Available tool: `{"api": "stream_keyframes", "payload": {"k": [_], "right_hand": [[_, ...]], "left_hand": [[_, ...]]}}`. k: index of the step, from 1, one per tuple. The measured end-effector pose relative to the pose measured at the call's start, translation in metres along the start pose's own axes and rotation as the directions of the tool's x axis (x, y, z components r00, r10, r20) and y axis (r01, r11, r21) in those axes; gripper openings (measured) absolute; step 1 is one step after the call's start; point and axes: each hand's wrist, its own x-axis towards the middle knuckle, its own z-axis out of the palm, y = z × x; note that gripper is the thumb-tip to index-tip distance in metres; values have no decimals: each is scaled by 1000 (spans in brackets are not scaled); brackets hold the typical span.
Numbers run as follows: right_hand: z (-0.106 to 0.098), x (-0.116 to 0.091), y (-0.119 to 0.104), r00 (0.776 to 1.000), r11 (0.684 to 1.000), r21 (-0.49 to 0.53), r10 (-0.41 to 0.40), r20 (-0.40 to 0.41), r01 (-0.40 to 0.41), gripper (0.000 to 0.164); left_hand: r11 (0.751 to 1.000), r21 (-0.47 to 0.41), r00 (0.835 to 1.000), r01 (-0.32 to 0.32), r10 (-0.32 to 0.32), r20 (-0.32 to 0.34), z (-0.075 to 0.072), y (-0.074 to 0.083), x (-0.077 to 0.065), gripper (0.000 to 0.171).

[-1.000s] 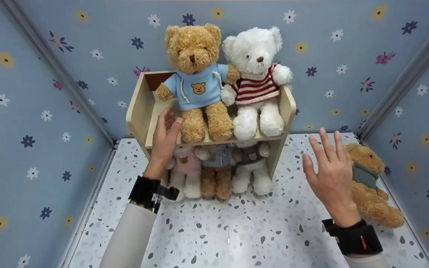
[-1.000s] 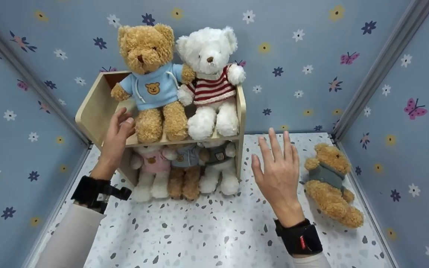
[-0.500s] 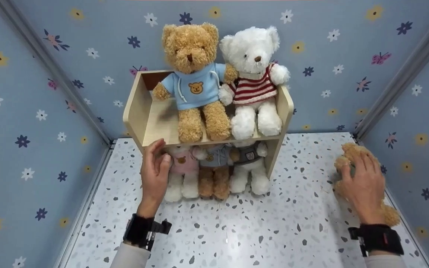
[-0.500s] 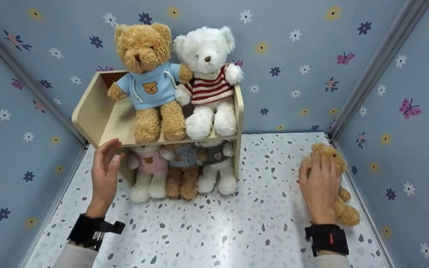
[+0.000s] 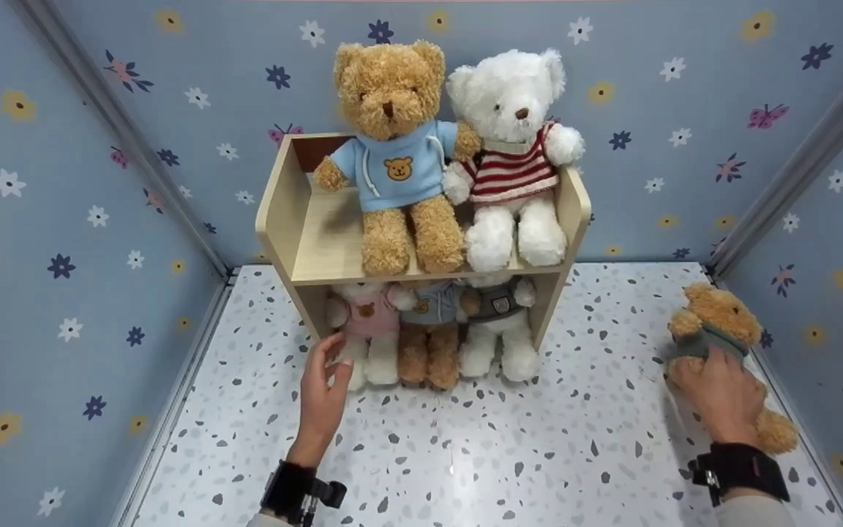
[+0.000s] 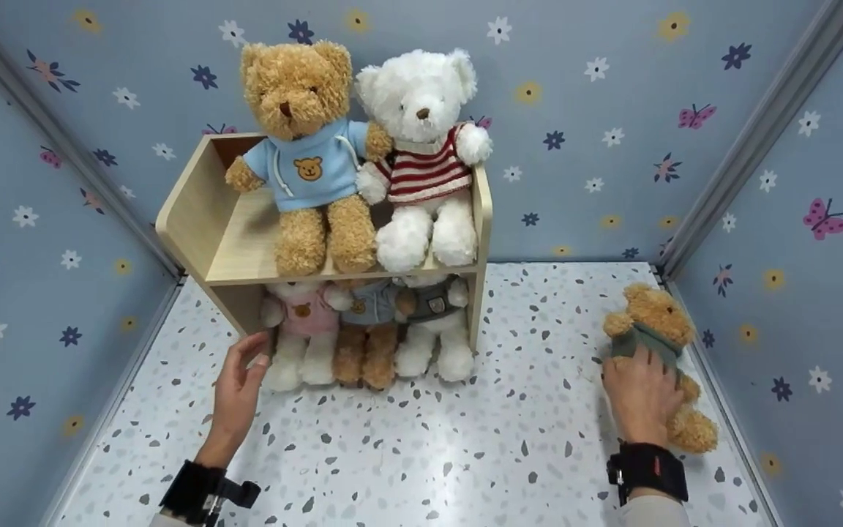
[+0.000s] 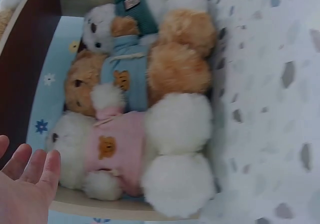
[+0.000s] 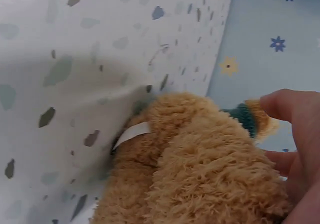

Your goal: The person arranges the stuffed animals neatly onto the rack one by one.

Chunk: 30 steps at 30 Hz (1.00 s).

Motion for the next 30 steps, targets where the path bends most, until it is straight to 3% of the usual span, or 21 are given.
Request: {"api": "stream_keyframes", "payload": {"k": [6,10,13,17,22,26,30], "right_hand": [[7,0,16,983,991,29,123,137,-128,118],[13,2,25,944,968,31,235,232,-248,135],[16,4,30,915,955,24,276,295,-295,140],[18,5,35,904,945,53,290,315,-322,142],[21,6,37,904,936,60,316,287,-346,145],[26,4,39,922,945,53,300,244,-322,142],[28,1,42,949,962,56,252,191,-266,121]], "left_hand": [[997,-37,997,71,-70,40,8,-13,-19,40],[992,-62,992,111,-107,63,11,-17,-26,41],[987,-72,988,144,-138,76,13,-19,-30,40],[984,-55,982,171,-166,91,15,-21,-33,40],[983,-35,979,183,-179,100,18,-21,-36,43],[981,-23,976,193,-190,105,19,-21,-38,43],[978,-17,972,210,-206,115,20,-21,-41,42]]}}
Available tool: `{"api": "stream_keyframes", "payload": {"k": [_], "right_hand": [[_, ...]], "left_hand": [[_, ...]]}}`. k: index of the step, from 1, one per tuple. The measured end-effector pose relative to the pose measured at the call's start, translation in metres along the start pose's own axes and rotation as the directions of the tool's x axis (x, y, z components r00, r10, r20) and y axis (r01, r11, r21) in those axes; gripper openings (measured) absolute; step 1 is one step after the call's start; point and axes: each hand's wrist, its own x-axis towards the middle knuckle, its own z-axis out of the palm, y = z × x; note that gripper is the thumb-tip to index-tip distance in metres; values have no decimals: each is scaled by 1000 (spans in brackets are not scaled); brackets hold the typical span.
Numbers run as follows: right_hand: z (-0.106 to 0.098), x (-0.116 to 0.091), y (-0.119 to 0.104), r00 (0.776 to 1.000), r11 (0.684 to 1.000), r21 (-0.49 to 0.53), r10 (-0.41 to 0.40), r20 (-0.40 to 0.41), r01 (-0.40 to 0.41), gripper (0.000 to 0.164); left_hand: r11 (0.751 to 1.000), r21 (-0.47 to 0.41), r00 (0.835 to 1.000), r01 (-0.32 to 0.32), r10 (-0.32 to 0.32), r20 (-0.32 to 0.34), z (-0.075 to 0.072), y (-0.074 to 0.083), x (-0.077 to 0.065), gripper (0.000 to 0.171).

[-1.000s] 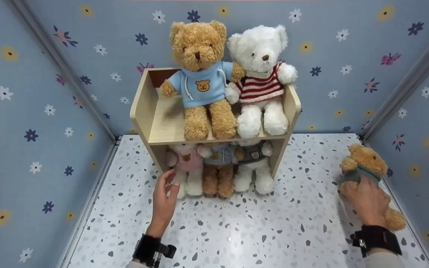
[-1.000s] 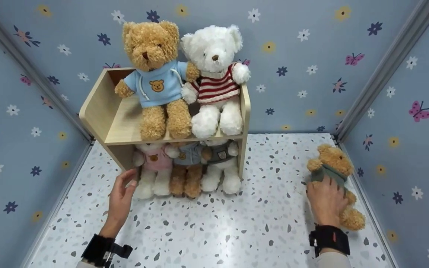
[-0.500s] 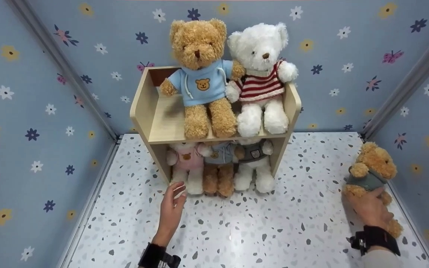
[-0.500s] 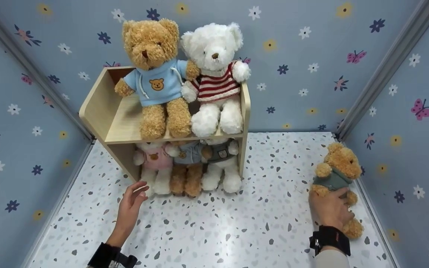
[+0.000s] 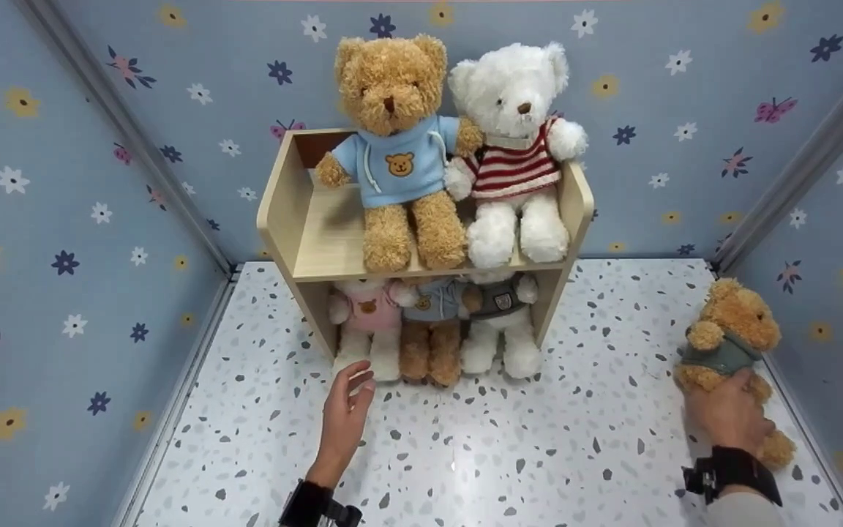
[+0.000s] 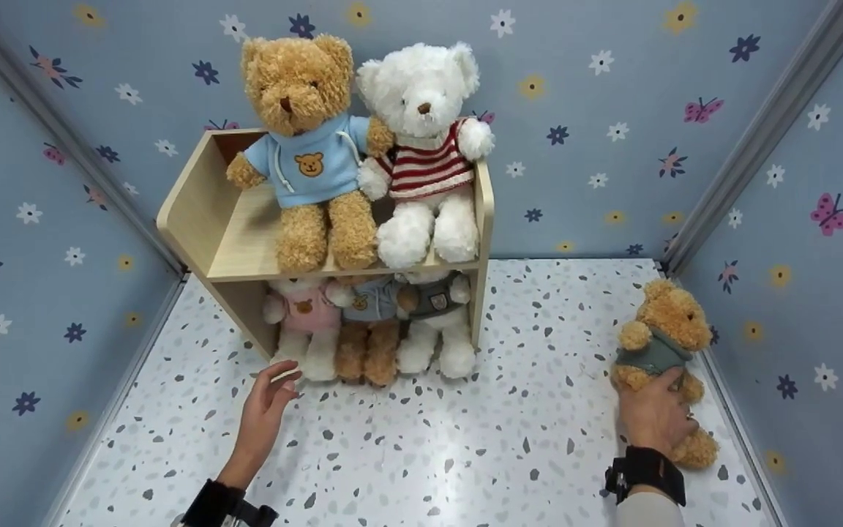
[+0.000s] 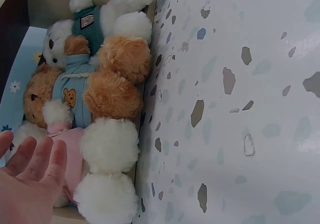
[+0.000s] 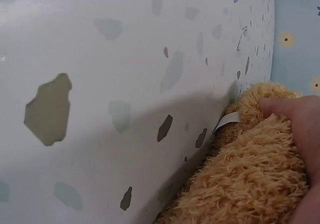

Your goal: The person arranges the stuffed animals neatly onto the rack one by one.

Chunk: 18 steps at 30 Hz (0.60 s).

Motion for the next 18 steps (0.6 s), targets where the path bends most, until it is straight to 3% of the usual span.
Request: {"api": "stream_keyframes", "payload": {"k": [3,6,12,18], "right_hand": [[2,-5,5,999,1000,4,-28,-45,29,99],[5,-12,8,992,998,17,-54,-116,57,90],[15,-25,8,955,992,59,-91,-281,112,85],[21,-29,3,934,983,152,-42,-356,102,85]], "left_hand": [[1000,-2,1000,12,-12,11,1,0,-2,42],[1000,-10,1000,11,-11,15,3,0,-1,41],[1000,-21,1000,-2,3,15,6,1,2,38],[1000,-19,1000,-13,13,16,11,1,3,37]]}}
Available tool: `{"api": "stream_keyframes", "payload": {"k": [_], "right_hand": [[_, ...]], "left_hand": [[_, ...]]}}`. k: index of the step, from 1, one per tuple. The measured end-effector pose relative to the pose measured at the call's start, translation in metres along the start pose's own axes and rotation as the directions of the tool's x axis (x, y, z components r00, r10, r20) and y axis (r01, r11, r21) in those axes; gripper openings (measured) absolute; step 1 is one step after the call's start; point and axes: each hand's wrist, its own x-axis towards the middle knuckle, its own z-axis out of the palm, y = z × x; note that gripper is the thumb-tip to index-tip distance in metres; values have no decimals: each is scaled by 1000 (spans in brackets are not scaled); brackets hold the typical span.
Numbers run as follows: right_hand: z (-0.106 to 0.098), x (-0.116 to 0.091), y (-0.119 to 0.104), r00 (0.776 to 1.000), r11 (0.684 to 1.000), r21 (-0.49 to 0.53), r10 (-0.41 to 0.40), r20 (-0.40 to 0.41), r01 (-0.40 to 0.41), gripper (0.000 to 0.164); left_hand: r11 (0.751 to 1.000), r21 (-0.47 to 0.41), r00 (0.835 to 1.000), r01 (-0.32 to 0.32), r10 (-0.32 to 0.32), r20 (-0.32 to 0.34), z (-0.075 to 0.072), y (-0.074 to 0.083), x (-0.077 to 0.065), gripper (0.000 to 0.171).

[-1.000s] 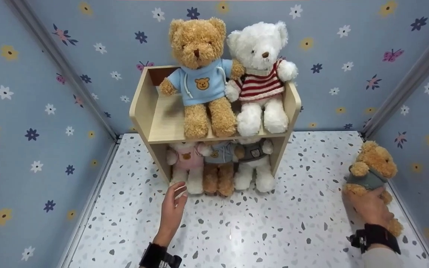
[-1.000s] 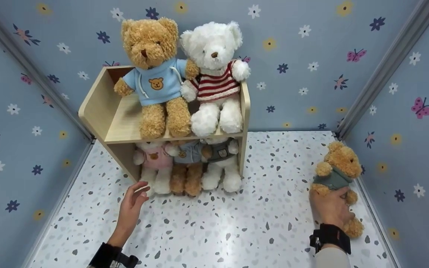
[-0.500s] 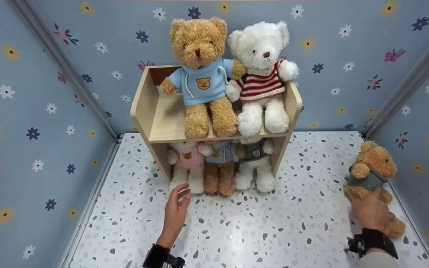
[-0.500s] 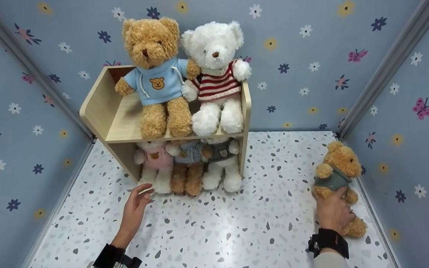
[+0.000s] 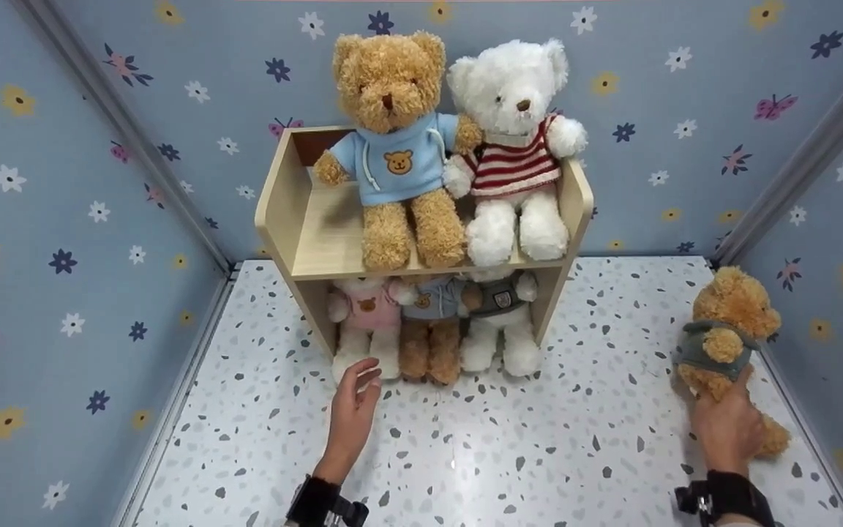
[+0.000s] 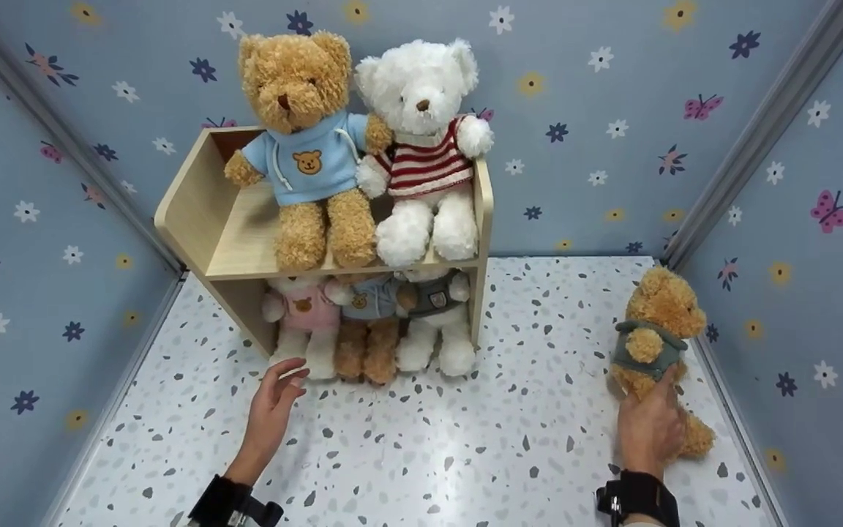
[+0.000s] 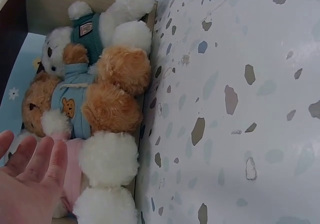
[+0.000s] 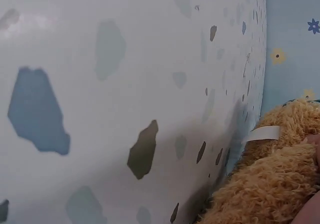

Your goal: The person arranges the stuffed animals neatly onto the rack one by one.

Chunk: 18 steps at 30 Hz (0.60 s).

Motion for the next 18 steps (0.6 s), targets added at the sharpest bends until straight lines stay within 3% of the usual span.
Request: {"api": "stream_keyframes", "payload": {"k": [8,14,18], "right_hand": [[4,-9,-17,987,990,141,-4,-163,27,75],[0,-20,-45,957,936,327,-31,-289,129,61],[-4,-27,-64,924,908,362,-62,-378,209,51]], "left_hand": [[1000,-27,999,-11,12,40,12,7,1,36],[999,-18,996,-34,35,84,26,9,5,34],[999,-14,993,-49,50,108,34,17,9,33]]}}
